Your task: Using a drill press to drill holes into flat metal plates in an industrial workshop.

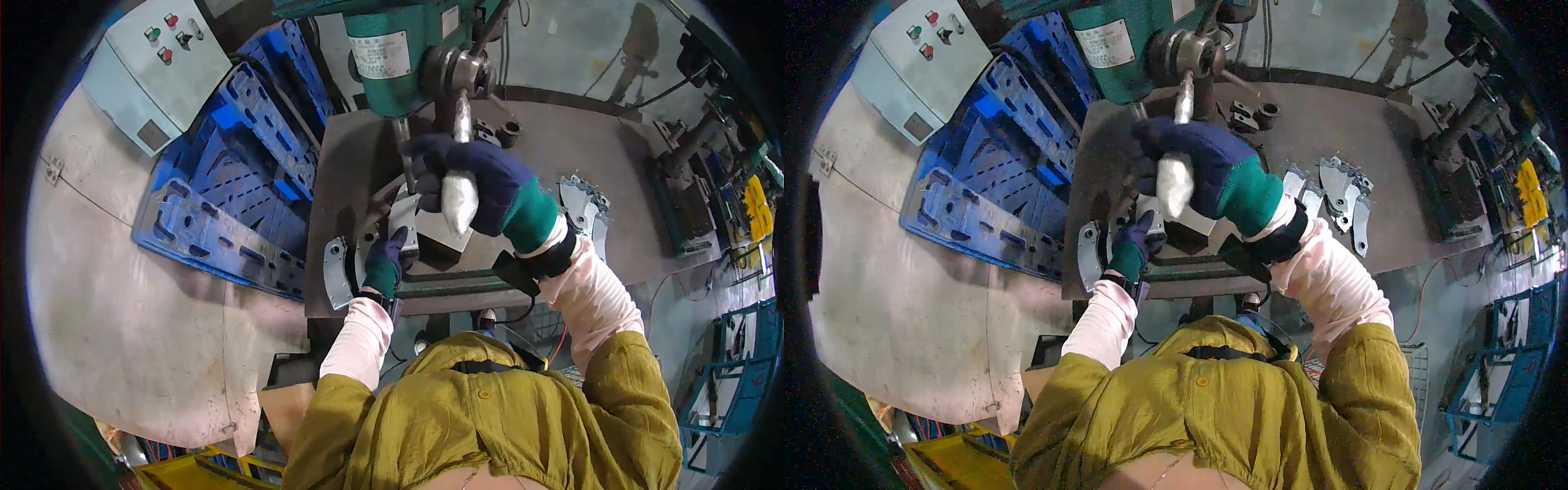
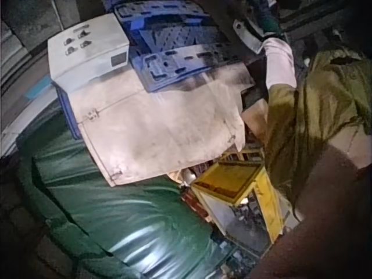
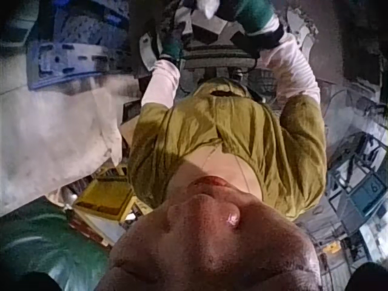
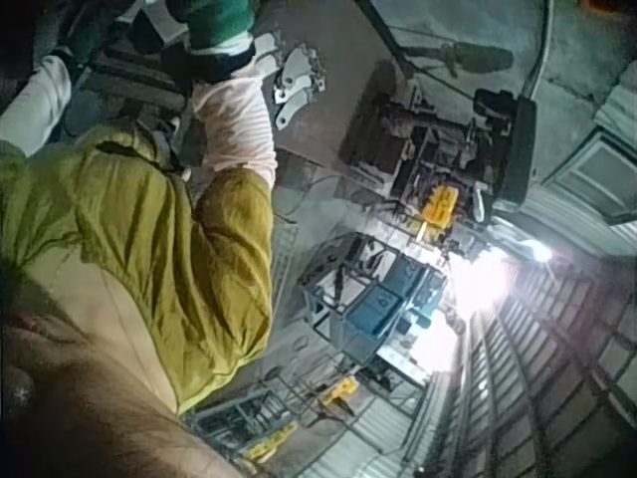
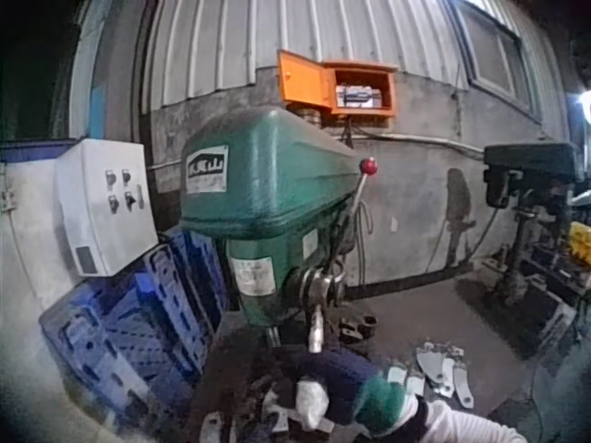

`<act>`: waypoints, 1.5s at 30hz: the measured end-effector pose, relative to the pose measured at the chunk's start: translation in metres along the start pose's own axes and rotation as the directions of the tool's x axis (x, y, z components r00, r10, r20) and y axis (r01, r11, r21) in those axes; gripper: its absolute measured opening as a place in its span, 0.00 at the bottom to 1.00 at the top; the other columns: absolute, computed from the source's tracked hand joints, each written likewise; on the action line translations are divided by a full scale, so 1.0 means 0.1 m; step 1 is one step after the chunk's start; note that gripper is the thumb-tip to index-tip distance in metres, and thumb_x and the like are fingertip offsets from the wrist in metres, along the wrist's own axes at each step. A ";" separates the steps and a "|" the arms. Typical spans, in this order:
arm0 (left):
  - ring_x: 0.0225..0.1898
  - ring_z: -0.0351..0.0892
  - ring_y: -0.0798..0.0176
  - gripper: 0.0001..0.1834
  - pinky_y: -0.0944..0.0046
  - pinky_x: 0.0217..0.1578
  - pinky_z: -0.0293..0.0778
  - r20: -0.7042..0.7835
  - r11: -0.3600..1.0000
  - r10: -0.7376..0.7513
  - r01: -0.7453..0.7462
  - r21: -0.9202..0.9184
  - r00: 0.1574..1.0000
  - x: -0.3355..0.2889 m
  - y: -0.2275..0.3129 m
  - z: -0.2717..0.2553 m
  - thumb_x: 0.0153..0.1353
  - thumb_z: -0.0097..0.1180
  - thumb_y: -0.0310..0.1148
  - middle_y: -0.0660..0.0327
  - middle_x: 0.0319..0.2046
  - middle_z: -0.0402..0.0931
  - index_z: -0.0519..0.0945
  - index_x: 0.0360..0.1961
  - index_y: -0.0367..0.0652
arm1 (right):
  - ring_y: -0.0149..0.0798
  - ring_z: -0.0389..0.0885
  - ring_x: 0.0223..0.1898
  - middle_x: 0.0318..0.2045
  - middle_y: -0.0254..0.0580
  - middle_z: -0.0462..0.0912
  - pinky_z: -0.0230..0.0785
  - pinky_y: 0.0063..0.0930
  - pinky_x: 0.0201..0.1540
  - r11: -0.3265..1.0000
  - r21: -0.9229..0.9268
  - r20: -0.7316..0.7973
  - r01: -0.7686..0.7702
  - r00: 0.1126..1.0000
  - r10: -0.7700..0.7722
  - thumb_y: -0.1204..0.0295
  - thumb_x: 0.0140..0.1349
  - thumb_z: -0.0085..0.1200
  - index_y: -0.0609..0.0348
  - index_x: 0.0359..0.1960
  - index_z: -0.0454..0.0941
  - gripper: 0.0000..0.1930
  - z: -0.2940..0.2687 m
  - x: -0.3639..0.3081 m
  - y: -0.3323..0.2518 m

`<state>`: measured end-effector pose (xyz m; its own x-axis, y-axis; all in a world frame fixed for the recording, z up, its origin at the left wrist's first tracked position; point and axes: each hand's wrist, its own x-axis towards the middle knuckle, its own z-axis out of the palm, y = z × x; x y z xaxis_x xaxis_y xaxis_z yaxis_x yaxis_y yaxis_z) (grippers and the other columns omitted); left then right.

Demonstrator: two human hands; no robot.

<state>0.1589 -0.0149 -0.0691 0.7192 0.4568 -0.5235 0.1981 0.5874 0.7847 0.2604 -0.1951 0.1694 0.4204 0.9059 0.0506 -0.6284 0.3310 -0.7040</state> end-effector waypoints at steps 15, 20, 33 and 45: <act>0.27 0.83 0.58 0.18 0.60 0.28 0.82 -0.067 0.994 -0.084 0.088 0.062 0.994 0.19 -0.05 -0.09 0.58 0.66 0.45 0.56 0.32 0.82 0.81 0.39 0.42 | 0.33 0.80 0.25 0.29 0.42 0.84 0.72 0.28 0.30 0.498 -0.863 -0.387 -0.079 0.738 -0.553 0.69 0.61 0.53 0.64 0.44 0.79 0.14 -0.83 0.28 0.40; 0.27 0.83 0.57 0.22 0.59 0.29 0.83 -0.035 0.998 -0.047 0.048 0.043 0.998 0.16 -0.06 0.13 0.56 0.68 0.45 0.56 0.33 0.81 0.80 0.41 0.38 | 0.59 0.82 0.36 0.31 0.56 0.83 0.74 0.47 0.37 0.261 -0.919 -0.383 -0.297 0.507 -0.772 0.54 0.58 0.58 0.52 0.41 0.82 0.17 -1.07 0.27 0.36; 0.29 0.82 0.57 0.29 0.61 0.28 0.83 -0.102 0.926 0.106 -0.061 0.373 0.989 0.63 -0.38 -0.48 0.56 0.67 0.48 0.53 0.38 0.80 0.76 0.50 0.36 | 0.58 0.80 0.34 0.30 0.48 0.81 0.73 0.50 0.35 -0.136 -0.937 -0.016 -0.322 0.428 -0.904 0.60 0.54 0.61 0.47 0.43 0.81 0.16 -1.07 0.51 0.44; 0.31 0.82 0.59 0.28 0.61 0.27 0.83 -0.036 0.995 0.026 -0.023 0.096 0.999 0.02 -0.03 -0.07 0.56 0.66 0.50 0.56 0.38 0.81 0.78 0.48 0.39 | 0.56 0.82 0.36 0.36 0.50 0.83 0.75 0.46 0.36 -0.190 -0.940 0.080 -0.282 0.359 -0.930 0.66 0.54 0.61 0.50 0.47 0.79 0.18 -1.15 0.49 0.40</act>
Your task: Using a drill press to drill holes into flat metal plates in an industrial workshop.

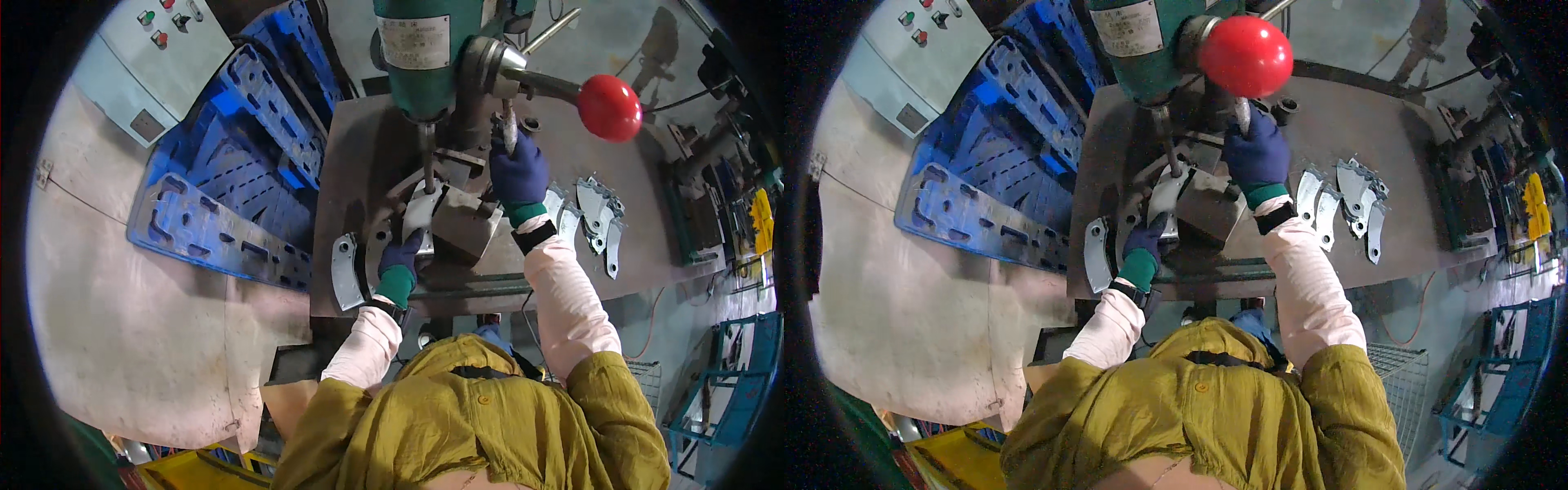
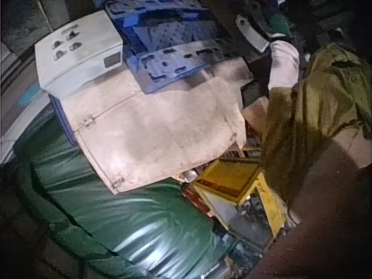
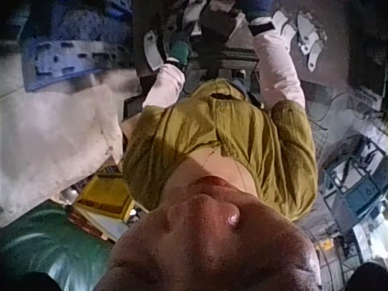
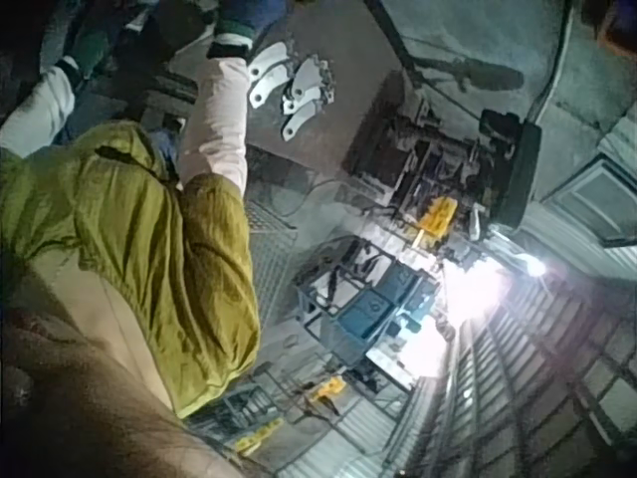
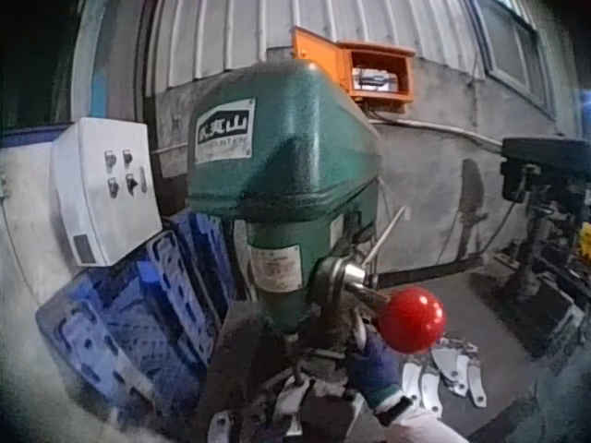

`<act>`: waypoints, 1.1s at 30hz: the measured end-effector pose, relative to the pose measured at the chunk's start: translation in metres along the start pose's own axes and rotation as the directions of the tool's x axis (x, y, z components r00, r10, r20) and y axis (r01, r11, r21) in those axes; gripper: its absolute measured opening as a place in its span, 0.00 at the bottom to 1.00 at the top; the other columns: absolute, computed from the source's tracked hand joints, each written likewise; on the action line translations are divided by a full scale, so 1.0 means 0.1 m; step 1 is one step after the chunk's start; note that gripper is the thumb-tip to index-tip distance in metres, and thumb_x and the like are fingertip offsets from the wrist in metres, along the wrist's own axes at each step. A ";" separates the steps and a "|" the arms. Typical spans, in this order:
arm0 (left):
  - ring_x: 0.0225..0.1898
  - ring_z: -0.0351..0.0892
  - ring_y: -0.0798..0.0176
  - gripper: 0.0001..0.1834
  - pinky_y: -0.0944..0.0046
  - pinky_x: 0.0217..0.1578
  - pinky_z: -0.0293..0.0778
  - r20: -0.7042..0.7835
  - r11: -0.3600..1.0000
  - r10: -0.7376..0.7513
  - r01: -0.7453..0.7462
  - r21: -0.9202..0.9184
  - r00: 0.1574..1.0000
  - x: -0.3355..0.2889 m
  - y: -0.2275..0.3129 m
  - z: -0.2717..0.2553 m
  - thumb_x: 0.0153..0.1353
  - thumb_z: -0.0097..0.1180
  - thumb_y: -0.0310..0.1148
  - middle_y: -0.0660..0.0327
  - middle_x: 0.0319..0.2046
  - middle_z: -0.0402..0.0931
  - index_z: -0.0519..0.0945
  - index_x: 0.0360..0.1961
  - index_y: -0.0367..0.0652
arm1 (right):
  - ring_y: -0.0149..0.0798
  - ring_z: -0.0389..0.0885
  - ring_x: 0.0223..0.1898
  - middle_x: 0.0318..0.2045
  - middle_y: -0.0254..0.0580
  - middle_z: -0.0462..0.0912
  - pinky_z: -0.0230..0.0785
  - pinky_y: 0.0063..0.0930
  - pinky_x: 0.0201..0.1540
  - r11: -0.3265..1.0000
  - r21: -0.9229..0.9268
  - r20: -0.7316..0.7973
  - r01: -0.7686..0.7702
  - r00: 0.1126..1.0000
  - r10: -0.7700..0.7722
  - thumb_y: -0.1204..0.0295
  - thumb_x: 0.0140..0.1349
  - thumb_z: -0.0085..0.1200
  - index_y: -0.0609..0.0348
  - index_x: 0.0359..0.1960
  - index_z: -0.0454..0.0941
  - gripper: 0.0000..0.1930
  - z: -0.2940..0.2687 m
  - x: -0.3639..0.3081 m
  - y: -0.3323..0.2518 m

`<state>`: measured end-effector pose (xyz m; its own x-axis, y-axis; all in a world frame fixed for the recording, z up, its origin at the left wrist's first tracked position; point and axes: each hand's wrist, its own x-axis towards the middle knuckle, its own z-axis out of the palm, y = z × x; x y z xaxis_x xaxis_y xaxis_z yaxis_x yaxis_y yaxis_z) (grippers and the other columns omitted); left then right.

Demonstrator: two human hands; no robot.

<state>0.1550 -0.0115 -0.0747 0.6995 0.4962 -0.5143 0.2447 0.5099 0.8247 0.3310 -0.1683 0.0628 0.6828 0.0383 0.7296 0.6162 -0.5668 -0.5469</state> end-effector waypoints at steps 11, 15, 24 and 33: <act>0.25 0.80 0.63 0.22 0.64 0.24 0.80 0.033 0.993 -0.084 0.086 -0.086 0.996 0.04 -0.05 -0.03 0.55 0.69 0.46 0.62 0.32 0.81 0.80 0.46 0.47 | 0.55 0.80 0.33 0.33 0.46 0.82 0.72 0.47 0.35 0.972 -0.006 -0.078 0.234 0.969 -0.234 0.66 0.56 0.63 0.51 0.46 0.80 0.16 0.10 -0.03 0.23; 0.22 0.80 0.63 0.22 0.66 0.21 0.78 -0.028 0.989 -0.049 0.052 0.139 0.998 0.12 -0.06 -0.03 0.55 0.68 0.49 0.61 0.29 0.81 0.82 0.40 0.42 | 0.55 0.81 0.35 0.36 0.47 0.81 0.73 0.47 0.36 0.928 -0.262 -0.010 0.266 0.961 -0.278 0.66 0.56 0.62 0.52 0.51 0.78 0.19 0.32 0.08 0.86; 0.26 0.82 0.62 0.29 0.66 0.23 0.79 -0.117 0.935 0.230 -0.186 0.302 0.966 -0.13 0.05 0.10 0.55 0.66 0.54 0.56 0.31 0.82 0.83 0.37 0.34 | 0.57 0.78 0.32 0.31 0.45 0.78 0.71 0.50 0.35 0.912 -0.185 -0.052 0.366 0.923 -0.381 0.64 0.56 0.59 0.45 0.42 0.77 0.12 0.22 1.05 0.80; 0.25 0.82 0.61 0.39 0.60 0.28 0.79 -0.137 0.947 -0.023 0.066 0.315 0.990 -0.11 0.14 0.17 0.50 0.64 0.66 0.54 0.30 0.82 0.81 0.41 0.33 | 0.52 0.80 0.34 0.33 0.46 0.80 0.73 0.42 0.34 0.987 0.152 0.236 -0.052 0.972 0.015 0.67 0.60 0.57 0.51 0.45 0.79 0.12 0.24 0.25 0.70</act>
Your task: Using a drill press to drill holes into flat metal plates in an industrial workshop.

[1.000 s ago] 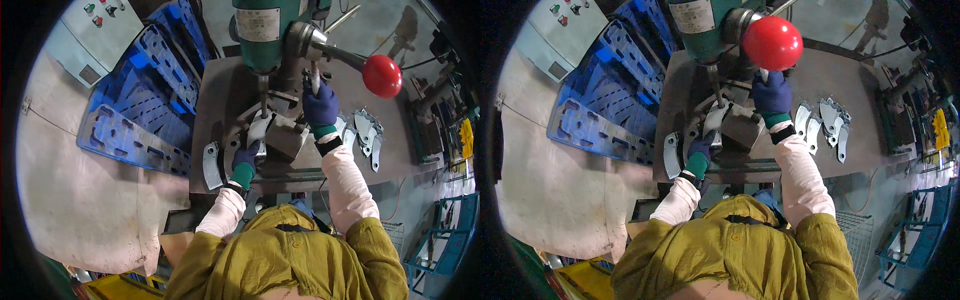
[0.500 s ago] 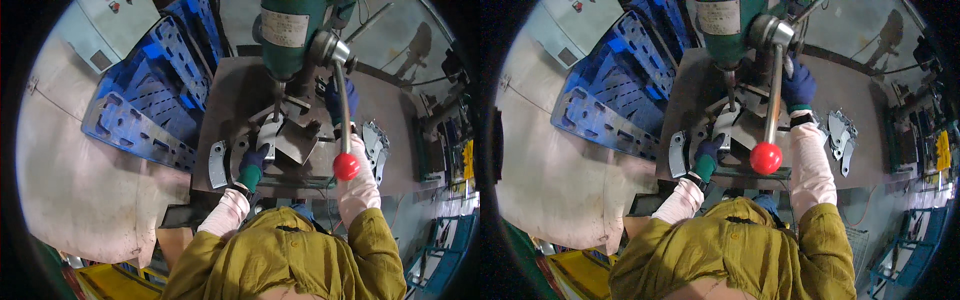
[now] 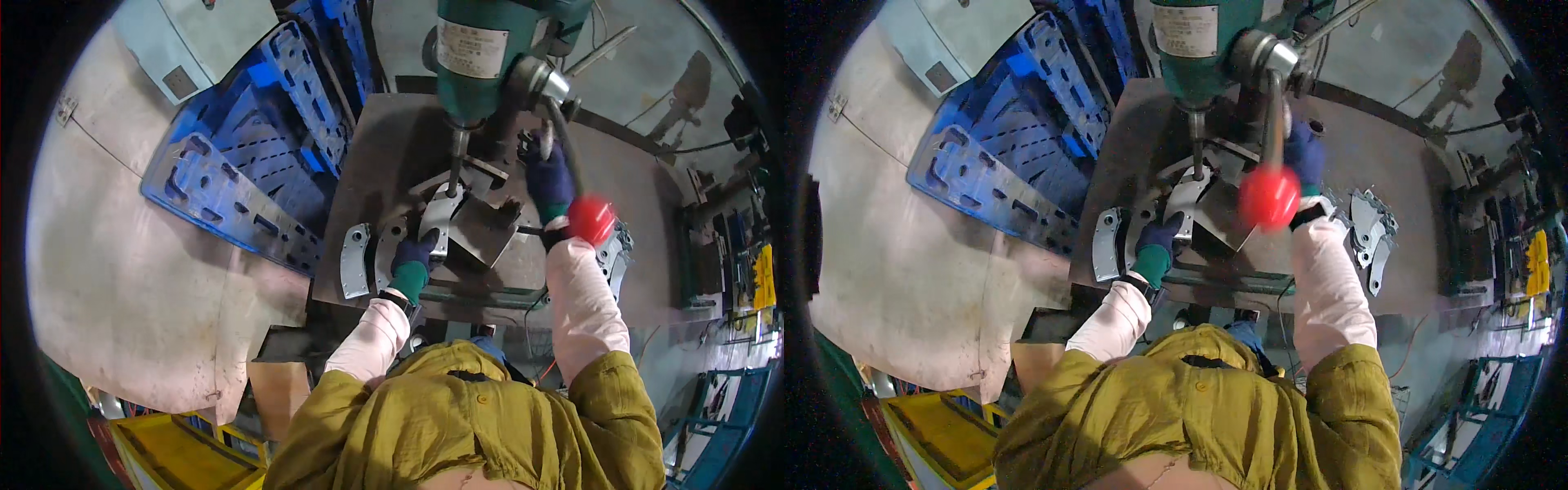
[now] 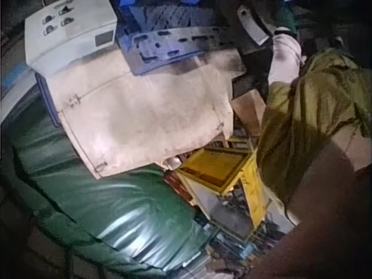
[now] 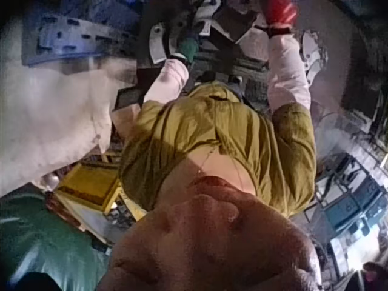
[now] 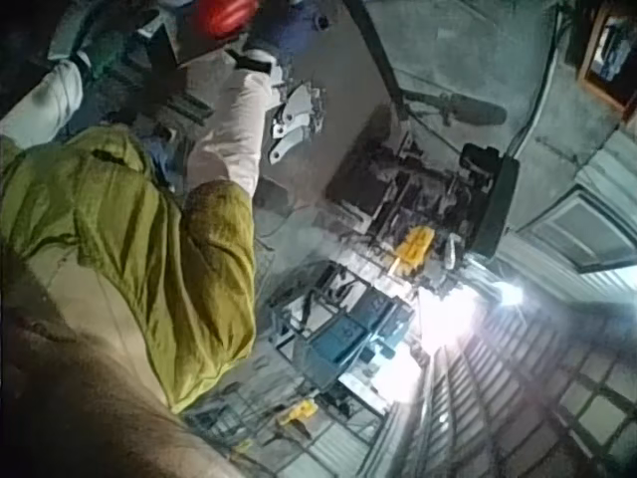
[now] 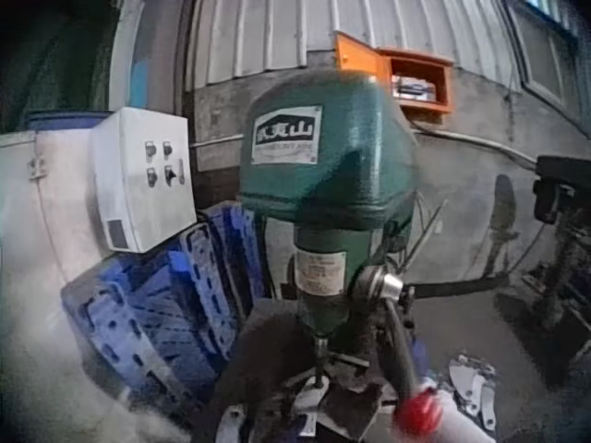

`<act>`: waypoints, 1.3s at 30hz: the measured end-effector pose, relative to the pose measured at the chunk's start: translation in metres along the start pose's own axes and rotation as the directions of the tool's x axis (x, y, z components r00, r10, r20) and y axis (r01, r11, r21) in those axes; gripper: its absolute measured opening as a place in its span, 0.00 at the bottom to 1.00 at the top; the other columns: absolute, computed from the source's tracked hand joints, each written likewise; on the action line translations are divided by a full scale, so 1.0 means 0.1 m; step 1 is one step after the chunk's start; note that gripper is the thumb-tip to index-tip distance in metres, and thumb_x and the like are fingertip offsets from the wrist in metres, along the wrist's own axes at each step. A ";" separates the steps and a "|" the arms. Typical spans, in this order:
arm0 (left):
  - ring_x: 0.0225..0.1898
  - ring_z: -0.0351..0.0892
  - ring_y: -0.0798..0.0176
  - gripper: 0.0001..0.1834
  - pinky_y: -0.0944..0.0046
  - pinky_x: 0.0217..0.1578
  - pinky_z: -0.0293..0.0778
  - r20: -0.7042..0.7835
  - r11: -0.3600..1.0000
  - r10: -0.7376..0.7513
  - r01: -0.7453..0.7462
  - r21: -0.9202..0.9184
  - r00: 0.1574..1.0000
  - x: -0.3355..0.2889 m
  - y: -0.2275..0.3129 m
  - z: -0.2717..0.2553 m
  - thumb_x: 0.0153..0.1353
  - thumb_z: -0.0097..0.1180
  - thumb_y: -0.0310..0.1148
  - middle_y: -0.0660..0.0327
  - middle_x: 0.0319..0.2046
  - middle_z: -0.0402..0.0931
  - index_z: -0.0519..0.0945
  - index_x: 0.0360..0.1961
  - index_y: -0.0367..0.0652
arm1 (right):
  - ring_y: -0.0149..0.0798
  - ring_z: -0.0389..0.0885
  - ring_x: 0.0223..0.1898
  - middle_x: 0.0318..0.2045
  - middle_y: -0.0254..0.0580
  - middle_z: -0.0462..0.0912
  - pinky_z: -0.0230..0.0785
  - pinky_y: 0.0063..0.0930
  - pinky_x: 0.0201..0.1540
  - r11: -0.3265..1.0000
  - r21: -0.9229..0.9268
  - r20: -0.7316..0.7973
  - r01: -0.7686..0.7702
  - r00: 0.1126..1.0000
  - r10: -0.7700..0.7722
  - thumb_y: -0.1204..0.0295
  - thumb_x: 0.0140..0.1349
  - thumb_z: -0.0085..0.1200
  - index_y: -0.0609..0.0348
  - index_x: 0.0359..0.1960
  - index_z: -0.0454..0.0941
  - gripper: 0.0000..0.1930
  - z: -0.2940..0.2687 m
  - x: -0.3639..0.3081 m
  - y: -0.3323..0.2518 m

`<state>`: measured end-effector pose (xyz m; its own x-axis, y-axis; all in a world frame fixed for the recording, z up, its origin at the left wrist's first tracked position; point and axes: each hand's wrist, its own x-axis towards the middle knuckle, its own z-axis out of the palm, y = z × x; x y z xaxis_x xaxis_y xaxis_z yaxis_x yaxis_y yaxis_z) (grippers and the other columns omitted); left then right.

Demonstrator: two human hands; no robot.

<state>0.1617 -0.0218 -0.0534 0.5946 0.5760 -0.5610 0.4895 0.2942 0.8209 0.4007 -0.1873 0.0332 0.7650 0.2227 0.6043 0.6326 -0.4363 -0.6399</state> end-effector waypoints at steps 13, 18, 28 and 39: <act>0.22 0.80 0.62 0.28 0.61 0.21 0.74 -0.045 0.987 0.153 -0.155 -0.041 0.987 0.28 -0.30 -0.04 0.58 0.61 0.56 0.57 0.26 0.82 0.82 0.41 0.37 | 0.38 0.83 0.40 0.38 0.45 0.85 0.79 0.37 0.43 -0.343 0.509 0.747 -0.790 0.603 -0.280 0.56 0.70 0.43 0.65 0.54 0.75 0.24 -1.09 0.00 -2.19; 0.30 0.81 0.63 0.28 0.60 0.27 0.75 0.012 0.938 0.259 -0.248 -0.243 0.966 0.07 -0.35 -0.04 0.62 0.57 0.54 0.55 0.36 0.81 0.80 0.48 0.38 | 0.34 0.83 0.36 0.34 0.39 0.84 0.77 0.28 0.40 -0.329 0.438 0.840 -0.837 0.511 -0.181 0.50 0.69 0.46 0.71 0.59 0.70 0.32 -1.33 0.43 -2.33; 0.53 0.76 0.43 0.25 0.50 0.55 0.70 -0.466 0.662 0.151 0.261 0.703 0.872 -0.28 -0.89 -1.19 0.65 0.52 0.49 0.45 0.50 0.77 0.77 0.57 0.44 | 0.31 0.71 0.25 0.27 0.33 0.77 0.64 0.24 0.29 -0.005 0.479 0.852 -0.878 0.463 0.247 0.48 0.71 0.41 0.63 0.55 0.74 0.28 -1.28 -0.25 -1.30; 0.52 0.76 0.47 0.30 0.53 0.53 0.72 -0.618 0.916 0.356 -0.392 0.084 0.701 0.17 -1.46 -1.29 0.63 0.59 0.45 0.46 0.54 0.75 0.72 0.57 0.32 | 0.33 0.75 0.30 0.29 0.33 0.77 0.69 0.29 0.36 -0.066 0.557 0.746 -0.828 0.464 0.478 0.51 0.70 0.46 0.63 0.51 0.76 0.25 -1.37 -1.09 0.15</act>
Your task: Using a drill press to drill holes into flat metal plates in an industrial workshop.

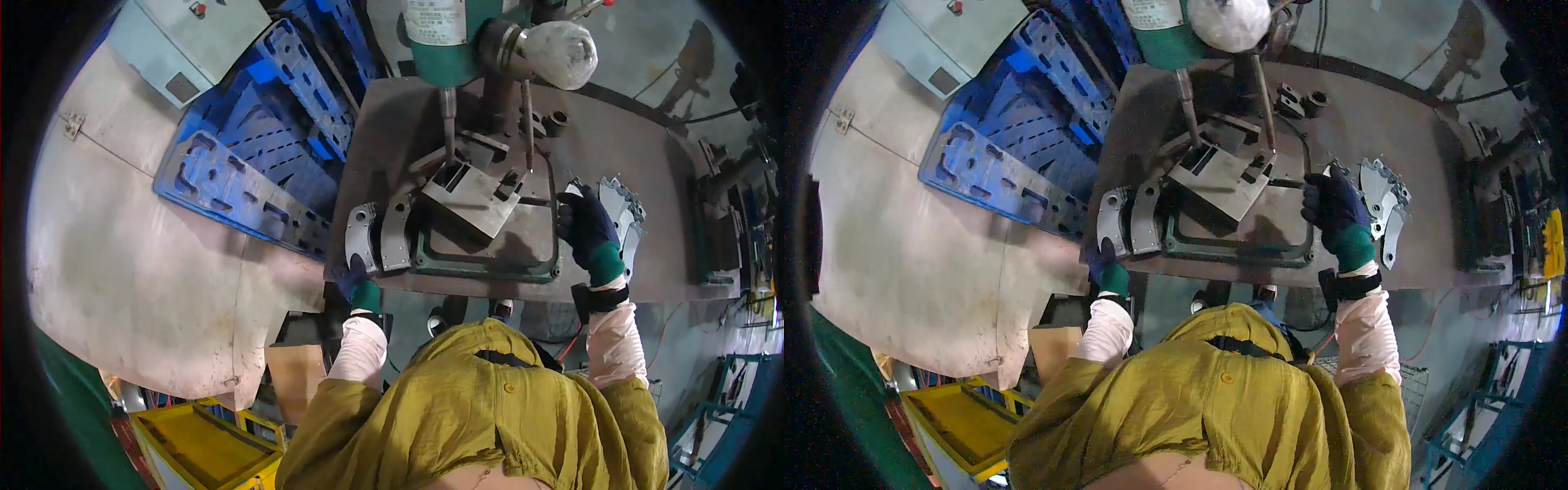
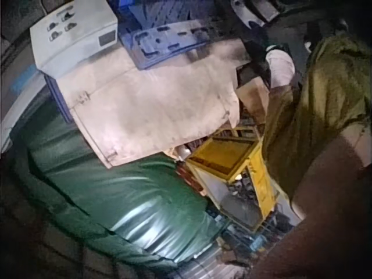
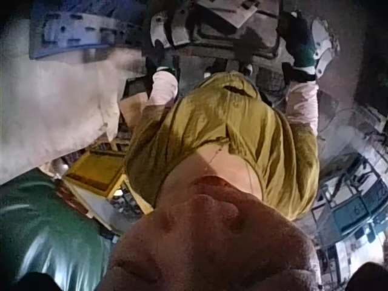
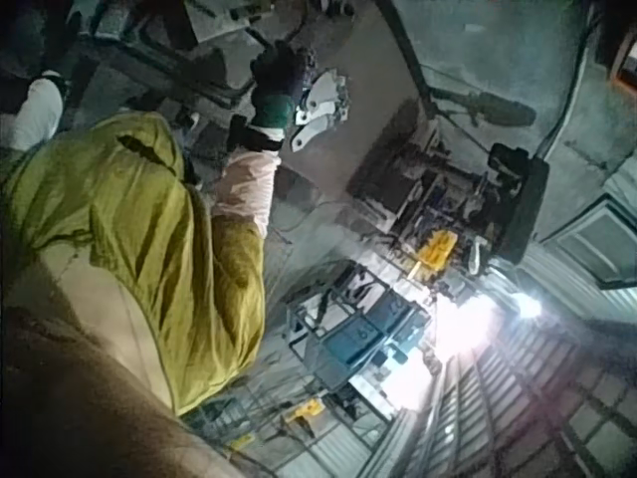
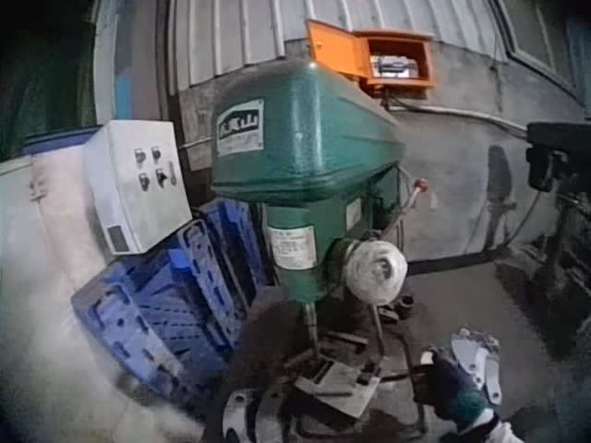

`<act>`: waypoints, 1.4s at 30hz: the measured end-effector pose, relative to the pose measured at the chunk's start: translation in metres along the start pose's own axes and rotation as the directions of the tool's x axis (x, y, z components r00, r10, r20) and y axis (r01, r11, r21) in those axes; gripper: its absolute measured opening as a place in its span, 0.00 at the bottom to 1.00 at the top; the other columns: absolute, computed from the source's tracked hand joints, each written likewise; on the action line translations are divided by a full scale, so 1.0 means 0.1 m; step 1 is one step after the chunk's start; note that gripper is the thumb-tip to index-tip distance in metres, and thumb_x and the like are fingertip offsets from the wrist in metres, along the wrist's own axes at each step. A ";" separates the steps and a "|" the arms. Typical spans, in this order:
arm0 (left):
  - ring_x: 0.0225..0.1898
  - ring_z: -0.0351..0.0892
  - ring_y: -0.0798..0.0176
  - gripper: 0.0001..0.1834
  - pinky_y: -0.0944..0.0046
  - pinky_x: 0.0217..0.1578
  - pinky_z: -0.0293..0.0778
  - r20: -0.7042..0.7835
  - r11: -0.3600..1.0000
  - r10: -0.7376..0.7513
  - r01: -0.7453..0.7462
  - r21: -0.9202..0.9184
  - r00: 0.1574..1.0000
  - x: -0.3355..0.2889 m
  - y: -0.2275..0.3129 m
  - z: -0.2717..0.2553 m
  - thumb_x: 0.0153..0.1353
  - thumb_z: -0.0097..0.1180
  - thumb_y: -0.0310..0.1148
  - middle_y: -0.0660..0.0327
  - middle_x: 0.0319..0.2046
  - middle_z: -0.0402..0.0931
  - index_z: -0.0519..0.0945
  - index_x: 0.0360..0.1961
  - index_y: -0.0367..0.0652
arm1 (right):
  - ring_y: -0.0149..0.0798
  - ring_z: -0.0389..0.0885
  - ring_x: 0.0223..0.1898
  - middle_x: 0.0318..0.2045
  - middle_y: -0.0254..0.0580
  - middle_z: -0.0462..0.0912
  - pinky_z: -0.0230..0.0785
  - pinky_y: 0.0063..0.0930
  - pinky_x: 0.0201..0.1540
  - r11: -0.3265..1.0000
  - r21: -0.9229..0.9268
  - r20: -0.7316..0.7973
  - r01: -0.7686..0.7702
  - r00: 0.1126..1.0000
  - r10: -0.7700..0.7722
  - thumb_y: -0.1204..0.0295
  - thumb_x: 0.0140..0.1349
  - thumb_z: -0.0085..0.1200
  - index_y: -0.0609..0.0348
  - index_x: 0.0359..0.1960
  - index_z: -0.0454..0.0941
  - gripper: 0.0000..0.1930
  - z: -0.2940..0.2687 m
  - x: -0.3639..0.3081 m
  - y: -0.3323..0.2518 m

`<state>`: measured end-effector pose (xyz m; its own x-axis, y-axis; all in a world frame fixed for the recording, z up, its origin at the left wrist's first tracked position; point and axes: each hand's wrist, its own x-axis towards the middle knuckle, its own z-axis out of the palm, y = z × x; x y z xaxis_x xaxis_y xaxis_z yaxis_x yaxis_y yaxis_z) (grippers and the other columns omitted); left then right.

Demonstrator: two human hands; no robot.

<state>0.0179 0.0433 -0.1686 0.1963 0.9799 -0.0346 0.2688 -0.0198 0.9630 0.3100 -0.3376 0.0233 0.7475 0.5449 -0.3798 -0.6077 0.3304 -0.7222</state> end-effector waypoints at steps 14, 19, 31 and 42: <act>0.62 0.70 0.50 0.31 0.56 0.59 0.69 0.178 0.918 -0.016 -0.056 0.392 0.984 0.43 -0.38 -0.30 0.68 0.50 0.44 0.47 0.65 0.66 0.66 0.67 0.40 | 0.55 0.80 0.49 0.46 0.54 0.82 0.72 0.47 0.51 -0.116 -0.848 -0.407 -0.517 0.776 -0.481 0.43 0.53 0.58 0.58 0.49 0.74 0.32 -1.36 -0.05 0.34; 0.62 0.70 0.50 0.30 0.56 0.60 0.66 0.221 0.740 0.098 -0.220 0.635 0.970 0.56 -0.80 -0.71 0.67 0.47 0.50 0.49 0.63 0.69 0.70 0.63 0.40 | 0.53 0.77 0.55 0.52 0.53 0.79 0.70 0.45 0.56 -0.158 -0.796 -0.444 -0.585 0.740 -0.505 0.44 0.53 0.59 0.58 0.54 0.70 0.35 -1.36 0.23 0.58; 0.61 0.71 0.49 0.27 0.56 0.62 0.63 0.129 0.872 0.134 -0.179 0.455 0.983 -0.13 -0.16 -0.44 0.68 0.49 0.47 0.49 0.61 0.72 0.74 0.59 0.36 | 0.54 0.81 0.51 0.49 0.54 0.82 0.74 0.46 0.52 -0.135 -0.802 -0.525 -0.582 0.794 -0.308 0.60 0.54 0.61 0.59 0.50 0.78 0.23 -1.50 0.47 0.25; 0.56 0.76 0.58 0.23 0.63 0.57 0.68 0.016 0.807 -0.028 0.013 0.591 0.999 -0.60 0.31 -0.64 0.68 0.51 0.40 0.53 0.56 0.77 0.75 0.59 0.39 | 0.51 0.84 0.40 0.35 0.45 0.85 0.75 0.44 0.40 -0.373 -0.882 0.036 -0.287 0.749 -0.662 0.65 0.52 0.54 0.50 0.27 0.83 0.08 -2.17 1.22 -0.25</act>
<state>-0.0457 -0.0038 -0.1194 0.2041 0.9767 -0.0657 0.7763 -0.1206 0.6187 0.4741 -0.4463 -0.1304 0.9522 0.2172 0.2148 0.2486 -0.9596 -0.1315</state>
